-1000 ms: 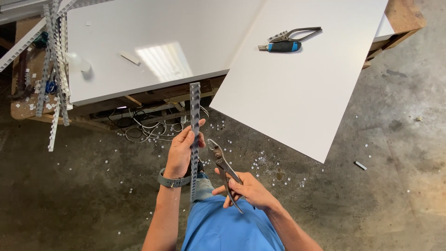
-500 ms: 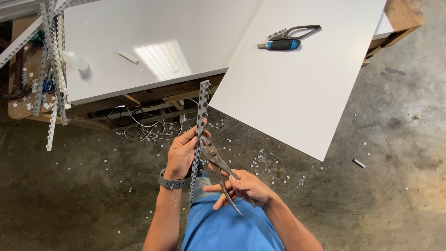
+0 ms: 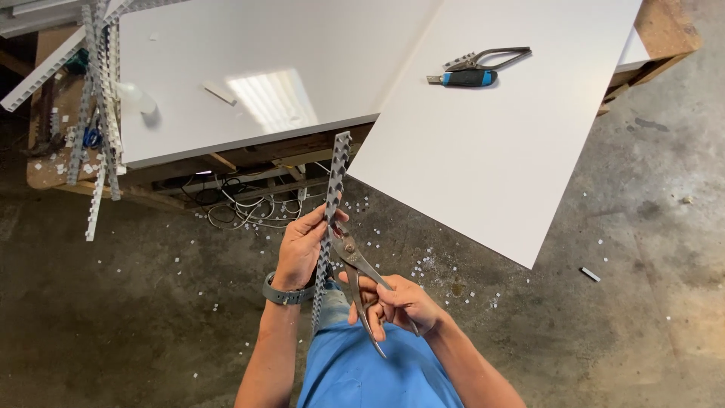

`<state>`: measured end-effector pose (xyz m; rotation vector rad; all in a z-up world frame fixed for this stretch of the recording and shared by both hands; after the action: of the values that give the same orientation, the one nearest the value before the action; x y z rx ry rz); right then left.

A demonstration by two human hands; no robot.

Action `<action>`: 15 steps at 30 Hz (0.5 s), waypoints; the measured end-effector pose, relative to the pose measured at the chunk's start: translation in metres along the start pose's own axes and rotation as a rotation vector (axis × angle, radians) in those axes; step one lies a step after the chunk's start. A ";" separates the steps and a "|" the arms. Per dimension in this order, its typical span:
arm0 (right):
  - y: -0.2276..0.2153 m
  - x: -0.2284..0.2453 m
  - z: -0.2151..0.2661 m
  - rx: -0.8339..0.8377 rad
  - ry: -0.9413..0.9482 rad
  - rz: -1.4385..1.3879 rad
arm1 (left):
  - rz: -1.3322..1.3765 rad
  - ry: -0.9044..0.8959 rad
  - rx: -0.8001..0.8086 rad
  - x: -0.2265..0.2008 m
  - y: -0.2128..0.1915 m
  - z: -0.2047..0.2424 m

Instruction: The recorder is cutting and installing metal trim on white boards using pliers.

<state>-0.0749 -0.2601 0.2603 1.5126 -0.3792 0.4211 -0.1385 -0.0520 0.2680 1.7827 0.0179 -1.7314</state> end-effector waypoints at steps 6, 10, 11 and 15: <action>-0.019 -0.006 -0.001 0.080 -0.024 -0.097 | -0.003 0.057 0.068 0.000 -0.005 0.002; -0.018 -0.008 -0.002 0.117 0.003 -0.264 | -0.078 0.067 0.102 -0.011 0.002 0.006; -0.018 -0.009 -0.001 0.085 0.029 -0.285 | -0.132 0.066 0.099 -0.017 0.006 0.007; -0.014 -0.017 0.004 0.077 0.034 -0.436 | -0.285 0.040 0.098 -0.027 0.014 0.011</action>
<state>-0.0833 -0.2643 0.2401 1.6092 -0.0007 0.1173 -0.1456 -0.0563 0.2993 1.9633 0.2176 -1.9219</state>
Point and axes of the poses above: each hand's wrist, its own z-axis away from the middle knuckle, its own y-axis out of the palm, x = y × z, the point moved 3 cm from there along -z, towards the middle knuckle, and after that the axes turned 3 degrees about -y, right-handed, at the moved point
